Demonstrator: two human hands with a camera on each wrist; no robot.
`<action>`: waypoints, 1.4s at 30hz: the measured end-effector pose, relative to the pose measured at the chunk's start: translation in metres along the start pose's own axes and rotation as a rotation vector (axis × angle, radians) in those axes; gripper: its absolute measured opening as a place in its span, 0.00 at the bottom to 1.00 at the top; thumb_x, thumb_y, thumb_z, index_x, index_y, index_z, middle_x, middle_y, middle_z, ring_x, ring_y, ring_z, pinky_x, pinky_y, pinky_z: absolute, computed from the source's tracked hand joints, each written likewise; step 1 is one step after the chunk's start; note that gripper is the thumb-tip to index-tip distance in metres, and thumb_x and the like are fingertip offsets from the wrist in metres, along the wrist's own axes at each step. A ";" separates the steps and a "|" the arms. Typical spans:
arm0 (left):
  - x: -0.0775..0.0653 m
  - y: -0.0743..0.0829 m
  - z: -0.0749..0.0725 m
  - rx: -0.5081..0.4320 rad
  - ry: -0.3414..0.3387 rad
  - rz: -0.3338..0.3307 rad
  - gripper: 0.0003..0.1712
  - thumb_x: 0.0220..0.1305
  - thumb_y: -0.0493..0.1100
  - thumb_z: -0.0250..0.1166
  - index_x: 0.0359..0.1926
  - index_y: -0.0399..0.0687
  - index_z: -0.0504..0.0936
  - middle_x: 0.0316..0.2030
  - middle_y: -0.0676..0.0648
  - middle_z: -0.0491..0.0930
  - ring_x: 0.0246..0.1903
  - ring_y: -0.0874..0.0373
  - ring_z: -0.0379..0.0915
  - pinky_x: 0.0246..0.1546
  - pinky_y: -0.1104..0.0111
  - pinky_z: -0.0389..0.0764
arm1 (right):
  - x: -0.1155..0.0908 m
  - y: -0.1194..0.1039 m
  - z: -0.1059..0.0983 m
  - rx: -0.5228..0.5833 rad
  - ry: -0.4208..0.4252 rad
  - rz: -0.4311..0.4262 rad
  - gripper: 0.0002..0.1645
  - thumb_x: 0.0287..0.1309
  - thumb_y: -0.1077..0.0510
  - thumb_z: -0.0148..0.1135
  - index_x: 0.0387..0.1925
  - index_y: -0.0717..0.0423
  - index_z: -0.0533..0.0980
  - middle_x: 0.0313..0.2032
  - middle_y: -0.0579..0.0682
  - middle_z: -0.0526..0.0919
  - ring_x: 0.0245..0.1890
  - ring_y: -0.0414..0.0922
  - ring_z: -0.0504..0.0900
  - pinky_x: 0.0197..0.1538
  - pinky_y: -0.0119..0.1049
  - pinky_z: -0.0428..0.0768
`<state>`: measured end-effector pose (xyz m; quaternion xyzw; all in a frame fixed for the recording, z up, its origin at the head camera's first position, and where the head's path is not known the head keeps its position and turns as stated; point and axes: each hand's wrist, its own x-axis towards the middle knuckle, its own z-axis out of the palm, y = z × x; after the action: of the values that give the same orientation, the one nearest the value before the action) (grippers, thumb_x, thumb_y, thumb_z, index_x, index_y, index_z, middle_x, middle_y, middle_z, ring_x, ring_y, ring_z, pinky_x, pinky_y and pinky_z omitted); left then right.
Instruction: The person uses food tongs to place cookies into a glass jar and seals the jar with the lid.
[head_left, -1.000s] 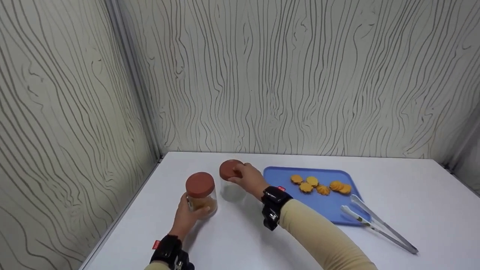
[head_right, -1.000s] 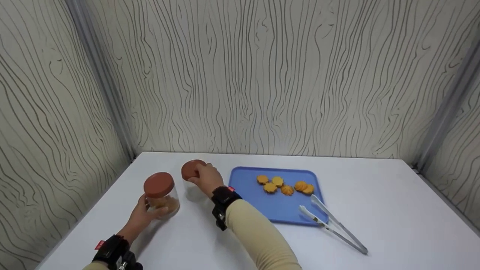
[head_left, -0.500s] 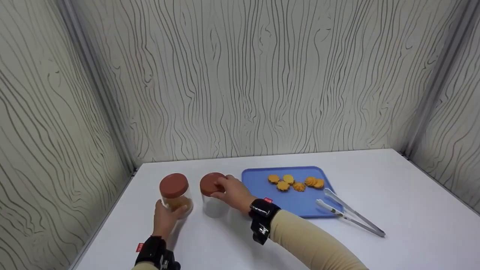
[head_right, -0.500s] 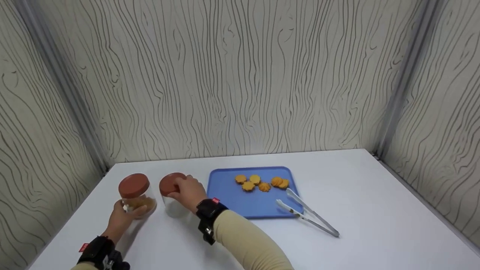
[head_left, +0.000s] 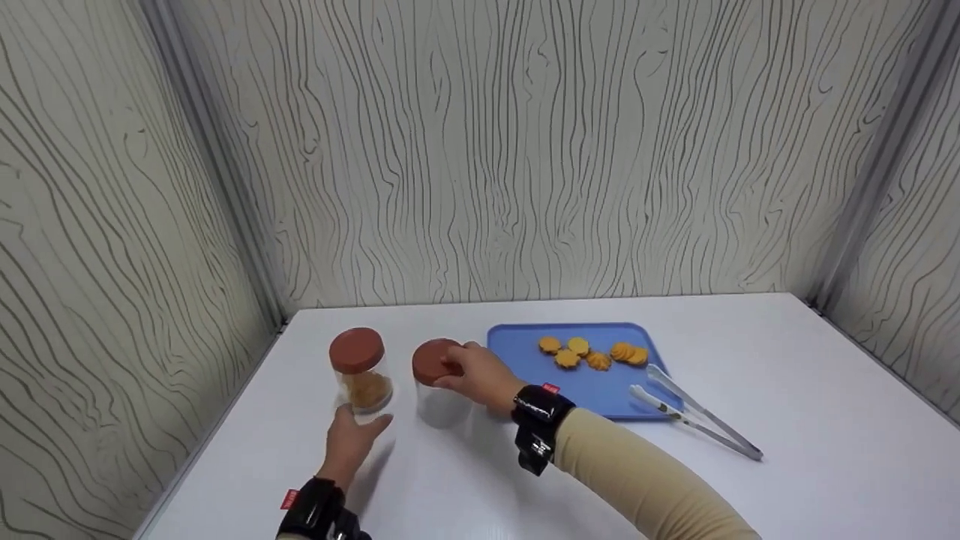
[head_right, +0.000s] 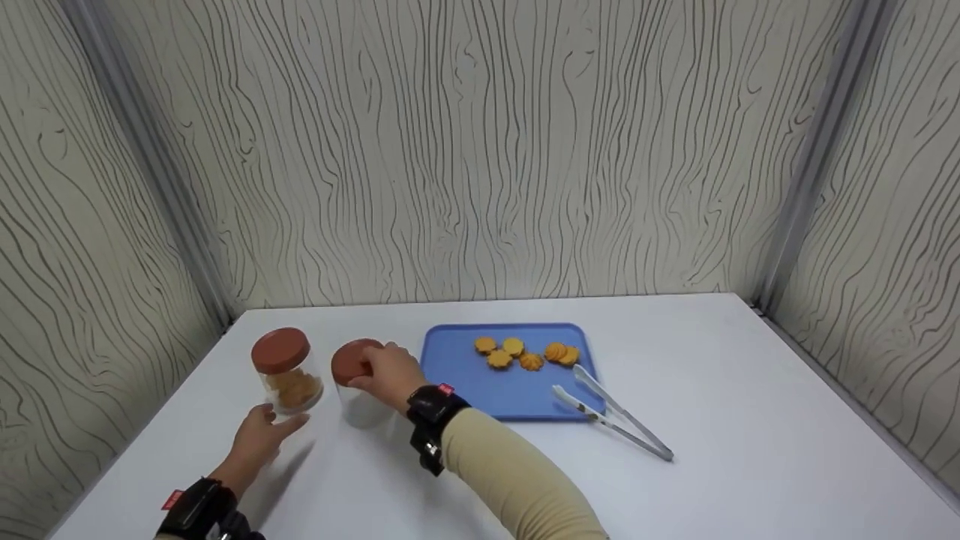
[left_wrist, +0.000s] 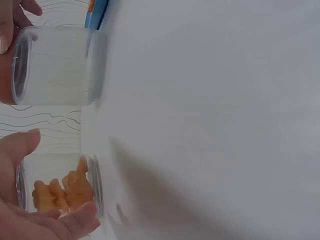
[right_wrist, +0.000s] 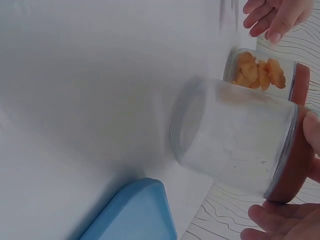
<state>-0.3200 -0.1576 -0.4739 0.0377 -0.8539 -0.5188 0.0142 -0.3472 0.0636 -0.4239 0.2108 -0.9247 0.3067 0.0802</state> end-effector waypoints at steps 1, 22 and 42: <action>0.000 0.003 0.003 -0.002 -0.025 -0.003 0.47 0.61 0.42 0.66 0.67 0.19 0.48 0.66 0.20 0.53 0.67 0.29 0.49 0.64 0.43 0.58 | 0.000 0.001 -0.002 0.000 -0.004 0.001 0.18 0.57 0.52 0.69 0.46 0.58 0.80 0.37 0.52 0.78 0.37 0.46 0.76 0.42 0.39 0.76; 0.012 0.028 0.051 -0.086 -0.243 0.123 0.69 0.50 0.46 0.77 0.74 0.33 0.34 0.73 0.29 0.42 0.71 0.34 0.41 0.66 0.41 0.52 | -0.006 -0.009 -0.022 -0.078 -0.161 -0.064 0.17 0.51 0.54 0.74 0.39 0.62 0.85 0.37 0.50 0.87 0.48 0.46 0.81 0.47 0.32 0.78; 0.027 0.021 0.053 -0.177 -0.420 0.257 0.62 0.47 0.38 0.77 0.72 0.35 0.43 0.69 0.32 0.55 0.64 0.42 0.59 0.63 0.47 0.62 | -0.004 -0.044 -0.003 -0.522 -0.064 0.013 0.38 0.48 0.27 0.66 0.40 0.56 0.72 0.26 0.47 0.73 0.26 0.42 0.72 0.27 0.32 0.72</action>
<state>-0.3512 -0.1027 -0.4800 -0.1808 -0.7872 -0.5820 -0.0945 -0.3240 0.0352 -0.3997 0.1866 -0.9759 0.0513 0.1004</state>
